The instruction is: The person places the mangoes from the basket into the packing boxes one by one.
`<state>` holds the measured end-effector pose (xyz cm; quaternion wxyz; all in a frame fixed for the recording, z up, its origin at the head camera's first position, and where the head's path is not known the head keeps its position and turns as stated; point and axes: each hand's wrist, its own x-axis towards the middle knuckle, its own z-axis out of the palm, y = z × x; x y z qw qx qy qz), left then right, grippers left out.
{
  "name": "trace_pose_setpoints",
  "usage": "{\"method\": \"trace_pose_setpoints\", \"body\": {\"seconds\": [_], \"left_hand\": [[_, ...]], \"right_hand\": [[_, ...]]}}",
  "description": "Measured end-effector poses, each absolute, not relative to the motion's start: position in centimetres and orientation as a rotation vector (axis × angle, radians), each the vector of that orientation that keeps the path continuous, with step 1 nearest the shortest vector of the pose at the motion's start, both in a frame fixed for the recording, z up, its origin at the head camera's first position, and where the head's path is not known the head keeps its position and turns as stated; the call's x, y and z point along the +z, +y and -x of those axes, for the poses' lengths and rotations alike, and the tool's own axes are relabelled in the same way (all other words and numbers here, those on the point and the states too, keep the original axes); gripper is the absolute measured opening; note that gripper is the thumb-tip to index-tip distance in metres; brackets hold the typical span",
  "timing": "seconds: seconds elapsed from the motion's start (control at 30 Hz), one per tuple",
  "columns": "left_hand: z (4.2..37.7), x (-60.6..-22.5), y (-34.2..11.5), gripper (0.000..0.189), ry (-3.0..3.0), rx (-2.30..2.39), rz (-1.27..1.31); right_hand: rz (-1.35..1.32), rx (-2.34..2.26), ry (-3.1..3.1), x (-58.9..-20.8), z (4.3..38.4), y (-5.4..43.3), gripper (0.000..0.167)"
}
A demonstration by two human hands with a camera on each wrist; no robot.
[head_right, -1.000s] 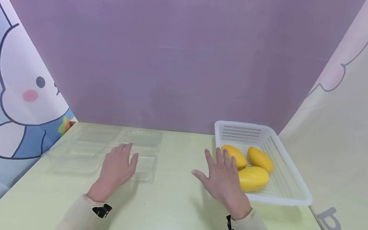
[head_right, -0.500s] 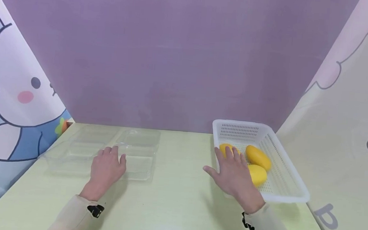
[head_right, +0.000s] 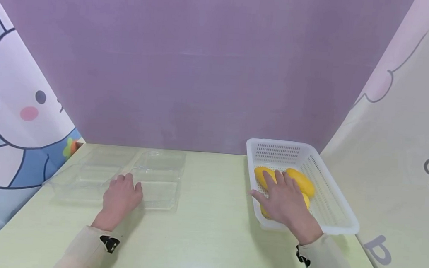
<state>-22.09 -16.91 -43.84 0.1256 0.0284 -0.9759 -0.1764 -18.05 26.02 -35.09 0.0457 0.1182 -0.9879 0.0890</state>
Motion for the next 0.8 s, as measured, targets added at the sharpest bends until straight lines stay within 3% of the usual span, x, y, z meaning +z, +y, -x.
{"method": "trace_pose_setpoints", "body": {"seconds": [0.17, 0.4, 0.8], "left_hand": [[22.2, -43.8, -17.4, 0.025, -2.887, -0.566, -0.078], [22.4, -43.8, -18.0, 0.023, -2.920, -0.587, -0.023], [22.8, -43.8, -18.3, 0.048, -2.916, -0.854, 0.003]], "right_hand": [[-0.354, 0.268, -3.025, -35.3, 18.5, 27.5, 0.078], [-0.341, 0.292, -3.057, -35.9, 18.8, 29.2, 0.079], [-0.375, 0.354, -3.137, -36.6, 19.3, 30.8, 0.078]]}}
